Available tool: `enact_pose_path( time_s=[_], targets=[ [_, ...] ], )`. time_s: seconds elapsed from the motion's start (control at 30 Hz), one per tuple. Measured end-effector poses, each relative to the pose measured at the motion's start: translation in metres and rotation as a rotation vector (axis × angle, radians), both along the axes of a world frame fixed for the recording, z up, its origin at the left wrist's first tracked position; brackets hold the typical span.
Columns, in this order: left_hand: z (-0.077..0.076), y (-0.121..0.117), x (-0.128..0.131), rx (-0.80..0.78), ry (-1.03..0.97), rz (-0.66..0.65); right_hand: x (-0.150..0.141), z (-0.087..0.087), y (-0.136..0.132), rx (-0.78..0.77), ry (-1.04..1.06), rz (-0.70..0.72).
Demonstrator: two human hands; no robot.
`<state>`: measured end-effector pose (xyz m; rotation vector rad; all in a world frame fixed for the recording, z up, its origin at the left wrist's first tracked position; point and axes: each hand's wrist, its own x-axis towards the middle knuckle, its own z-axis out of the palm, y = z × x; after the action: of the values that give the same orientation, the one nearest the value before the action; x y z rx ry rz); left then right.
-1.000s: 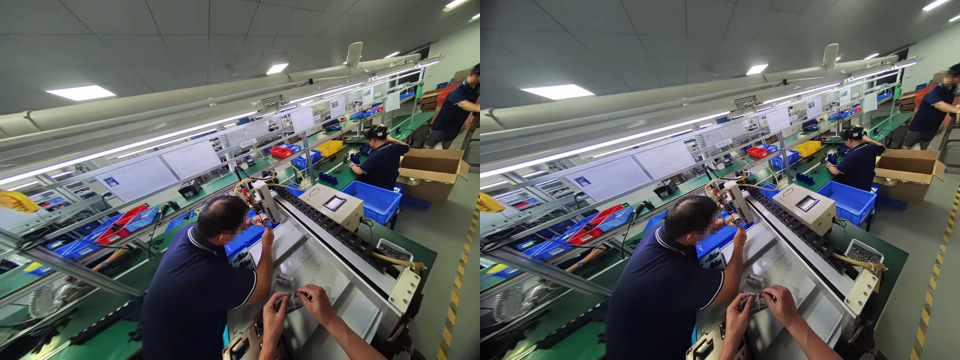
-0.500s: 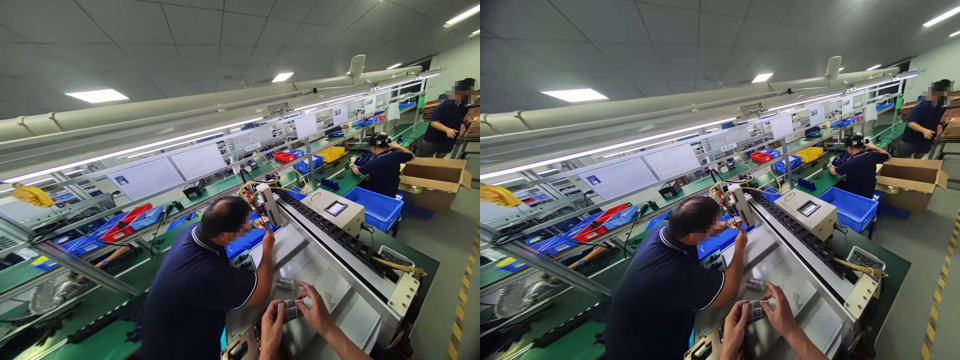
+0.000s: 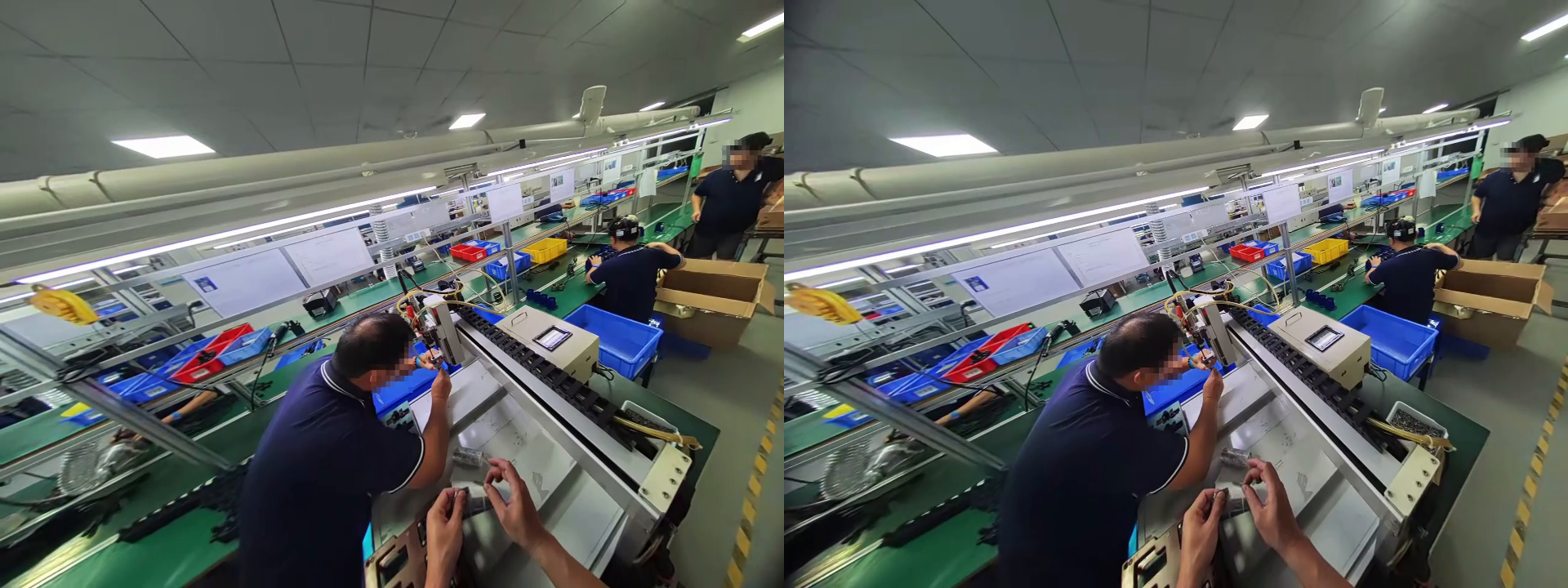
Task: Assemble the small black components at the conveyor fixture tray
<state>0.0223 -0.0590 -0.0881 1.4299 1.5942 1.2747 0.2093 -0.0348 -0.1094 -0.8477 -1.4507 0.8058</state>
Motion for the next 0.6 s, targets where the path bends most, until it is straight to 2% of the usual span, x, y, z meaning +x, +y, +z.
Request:
enact_pose_path(
  time_s=[0.07,0.13,0.27,0.43,0.53,0.6],
  targets=[
    [0.003,-0.003,0.001,-0.012,-0.006,-0.019,-0.006,0.000,0.000,-0.027,0.038,0.006],
    [0.009,-0.006,0.004,-0.021,-0.001,-0.040,-0.013,0.003,0.001,-0.032,0.062,0.070],
    [0.018,-0.012,0.008,-0.028,-0.012,-0.077,-0.023,0.009,0.005,0.037,0.023,0.193],
    [0.023,-0.017,0.004,-0.079,0.010,-0.159,-0.030,0.011,0.003,0.192,-0.129,0.167],
    [0.024,-0.020,-0.001,-0.074,0.023,-0.156,-0.034,0.011,-0.009,0.308,-0.232,0.162],
    [0.023,-0.024,-0.006,-0.039,-0.019,-0.129,-0.038,0.010,-0.020,0.330,-0.212,0.179]
  ],
)
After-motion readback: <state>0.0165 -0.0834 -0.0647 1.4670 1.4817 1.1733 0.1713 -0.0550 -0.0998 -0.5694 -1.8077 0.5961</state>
